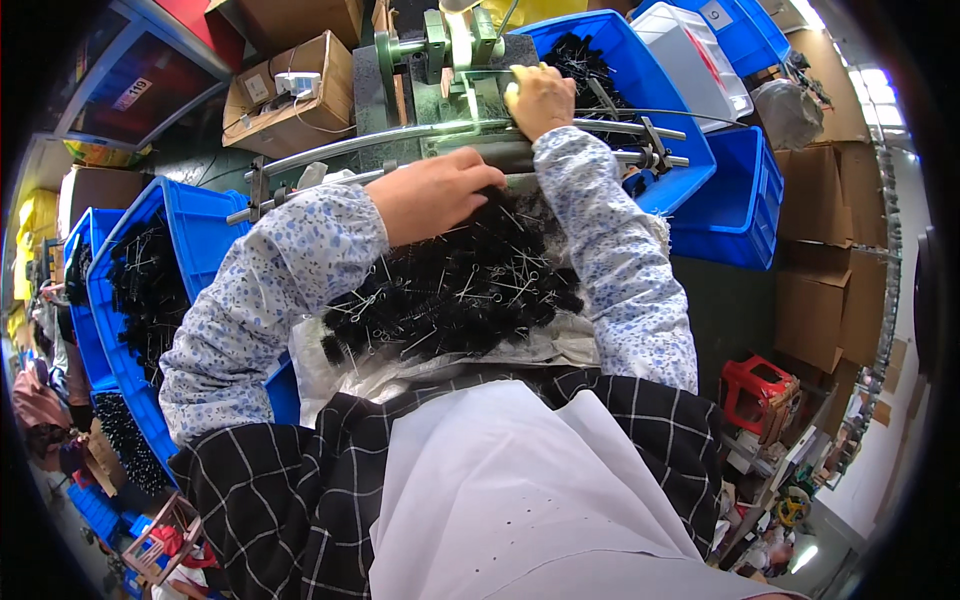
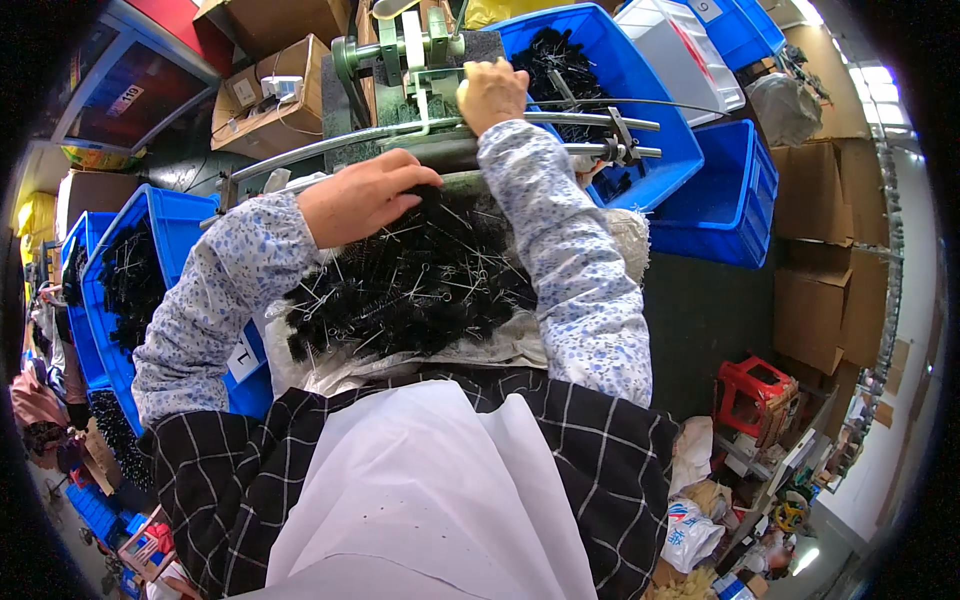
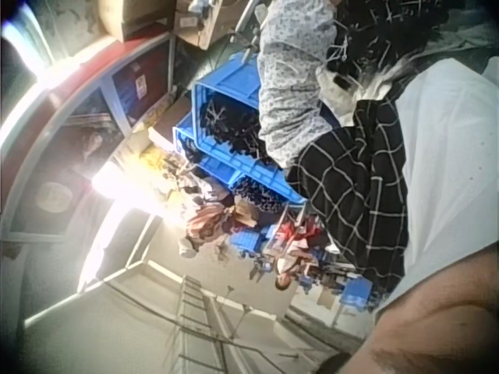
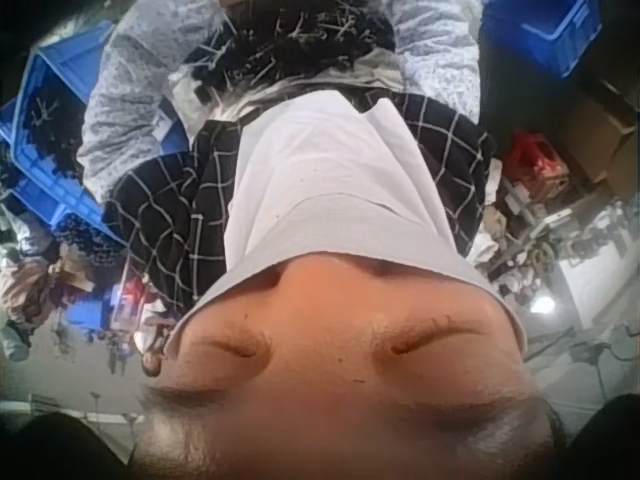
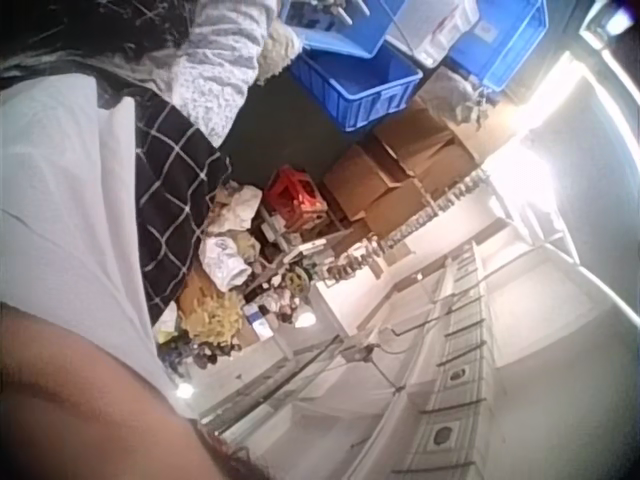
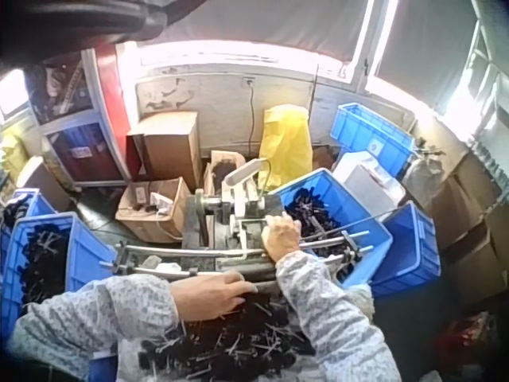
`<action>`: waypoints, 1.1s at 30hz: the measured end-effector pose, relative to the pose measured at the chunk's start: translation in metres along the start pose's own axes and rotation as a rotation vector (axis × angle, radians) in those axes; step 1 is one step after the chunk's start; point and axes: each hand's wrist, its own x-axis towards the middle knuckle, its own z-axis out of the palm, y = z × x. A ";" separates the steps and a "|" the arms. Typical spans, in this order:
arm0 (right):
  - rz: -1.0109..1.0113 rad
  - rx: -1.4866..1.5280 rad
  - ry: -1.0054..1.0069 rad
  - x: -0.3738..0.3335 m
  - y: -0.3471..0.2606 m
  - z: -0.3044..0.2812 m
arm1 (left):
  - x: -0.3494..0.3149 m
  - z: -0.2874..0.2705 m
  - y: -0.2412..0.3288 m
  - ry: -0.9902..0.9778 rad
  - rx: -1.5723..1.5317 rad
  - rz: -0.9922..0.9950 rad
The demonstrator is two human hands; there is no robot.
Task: The person operates a green benchtop machine to process small black metal objects, likely hairpins or clips. They pick up the items from a pile on a white cloth, feed them into the machine's rollers, and then place the processed items into a blue bin. The task is repetitive and involves continuous manual handling of the hardware.
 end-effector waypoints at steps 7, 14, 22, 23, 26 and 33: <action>0.019 0.027 -0.227 0.020 0.046 -0.006 | 0.012 -0.007 -0.001 0.108 -0.152 -0.040; 0.094 -0.117 -0.001 0.023 0.086 -0.046 | 0.021 0.000 -0.007 0.233 -0.150 -0.004; 0.105 1.246 -0.615 -0.035 -0.005 -0.095 | 0.032 0.001 -0.025 0.507 -0.162 -0.115; 0.092 1.116 -0.537 -0.034 -0.003 -0.090 | 0.031 0.003 -0.025 0.543 -0.121 -0.109; 0.046 0.497 -0.179 -0.015 0.004 -0.063 | 0.025 0.011 -0.011 0.470 -0.020 -0.113; -0.047 -0.050 -0.115 0.005 -0.006 -0.023 | 0.027 0.072 -0.002 -0.362 0.392 -0.004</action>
